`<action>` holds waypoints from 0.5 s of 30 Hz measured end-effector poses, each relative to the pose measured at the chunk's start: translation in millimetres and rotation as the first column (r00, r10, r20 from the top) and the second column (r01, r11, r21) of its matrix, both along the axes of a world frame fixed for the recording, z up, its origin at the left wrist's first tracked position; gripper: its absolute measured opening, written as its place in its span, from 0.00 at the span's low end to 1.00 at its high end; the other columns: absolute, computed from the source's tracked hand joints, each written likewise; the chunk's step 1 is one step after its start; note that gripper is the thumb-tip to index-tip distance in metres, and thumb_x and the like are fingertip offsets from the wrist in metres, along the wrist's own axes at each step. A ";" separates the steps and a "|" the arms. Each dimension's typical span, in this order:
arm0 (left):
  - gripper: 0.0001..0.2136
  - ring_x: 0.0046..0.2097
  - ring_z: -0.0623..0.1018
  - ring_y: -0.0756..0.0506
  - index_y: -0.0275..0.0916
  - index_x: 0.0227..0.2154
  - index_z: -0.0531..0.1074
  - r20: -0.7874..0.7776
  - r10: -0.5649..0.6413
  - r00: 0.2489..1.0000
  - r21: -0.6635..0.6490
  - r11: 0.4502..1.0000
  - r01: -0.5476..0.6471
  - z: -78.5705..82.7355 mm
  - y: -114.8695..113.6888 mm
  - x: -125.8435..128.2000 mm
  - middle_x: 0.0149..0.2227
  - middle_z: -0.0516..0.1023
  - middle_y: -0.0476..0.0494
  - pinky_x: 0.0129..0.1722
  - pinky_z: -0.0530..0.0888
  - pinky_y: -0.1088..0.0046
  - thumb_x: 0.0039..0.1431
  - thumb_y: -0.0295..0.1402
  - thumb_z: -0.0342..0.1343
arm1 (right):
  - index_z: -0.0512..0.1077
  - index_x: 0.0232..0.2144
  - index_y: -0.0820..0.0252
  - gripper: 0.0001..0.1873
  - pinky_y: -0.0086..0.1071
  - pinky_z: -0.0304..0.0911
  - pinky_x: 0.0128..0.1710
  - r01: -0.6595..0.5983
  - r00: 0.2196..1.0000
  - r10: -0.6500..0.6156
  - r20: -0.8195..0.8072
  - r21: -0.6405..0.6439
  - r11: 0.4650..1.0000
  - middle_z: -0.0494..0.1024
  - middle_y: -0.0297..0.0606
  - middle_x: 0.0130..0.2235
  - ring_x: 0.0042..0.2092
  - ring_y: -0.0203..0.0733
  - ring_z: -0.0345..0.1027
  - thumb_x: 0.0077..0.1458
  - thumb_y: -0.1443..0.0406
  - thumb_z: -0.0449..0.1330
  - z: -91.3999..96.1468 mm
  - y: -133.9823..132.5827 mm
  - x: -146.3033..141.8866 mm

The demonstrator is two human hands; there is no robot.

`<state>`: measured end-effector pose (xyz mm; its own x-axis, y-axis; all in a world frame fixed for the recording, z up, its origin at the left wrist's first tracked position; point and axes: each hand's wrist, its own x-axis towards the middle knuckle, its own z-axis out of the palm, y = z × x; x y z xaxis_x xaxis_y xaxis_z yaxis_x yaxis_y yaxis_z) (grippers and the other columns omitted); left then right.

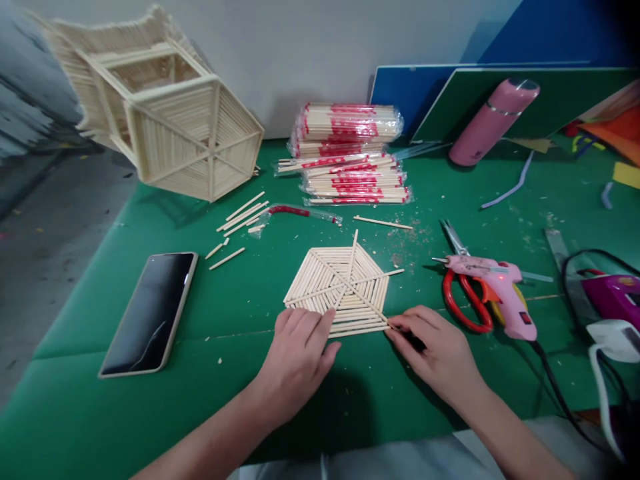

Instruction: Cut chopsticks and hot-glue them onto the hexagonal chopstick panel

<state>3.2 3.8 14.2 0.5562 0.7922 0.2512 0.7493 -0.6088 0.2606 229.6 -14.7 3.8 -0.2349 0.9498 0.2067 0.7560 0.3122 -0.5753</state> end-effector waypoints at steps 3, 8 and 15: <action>0.16 0.38 0.68 0.43 0.32 0.45 0.63 0.047 0.103 0.994 0.056 0.993 -0.106 1.4 -9.3 -12.5 0.35 0.71 0.41 0.40 0.63 0.61 0.54 0.33 0.52 | 0.70 0.35 0.61 0.08 0.31 0.63 0.31 0.024 1.000 -0.024 -0.011 0.009 1.000 0.71 0.39 0.31 0.31 0.37 0.65 0.52 0.66 0.55 -2.5 -1.4 -0.7; 0.17 0.42 0.67 0.40 0.34 0.44 0.64 0.033 0.228 0.973 0.078 0.970 -0.230 -1.3 -20.0 -30.6 0.39 0.68 0.38 0.41 0.64 0.59 0.52 0.35 0.54 | 0.71 0.34 0.60 0.07 0.32 0.63 0.32 0.026 1.000 -0.025 -0.002 0.014 1.000 0.71 0.38 0.31 0.33 0.38 0.66 0.53 0.64 0.55 -3.5 -1.8 -1.2; 0.07 0.42 0.68 0.41 0.38 0.35 0.70 0.080 0.199 0.977 0.030 0.979 -0.202 -1.9 -19.4 -18.9 0.37 0.72 0.42 0.41 0.63 0.59 0.52 0.31 0.53 | 0.71 0.34 0.59 0.08 0.32 0.63 0.33 0.019 0.999 -0.019 0.025 0.028 0.999 0.72 0.39 0.31 0.33 0.39 0.67 0.53 0.64 0.54 -2.2 0.2 -3.2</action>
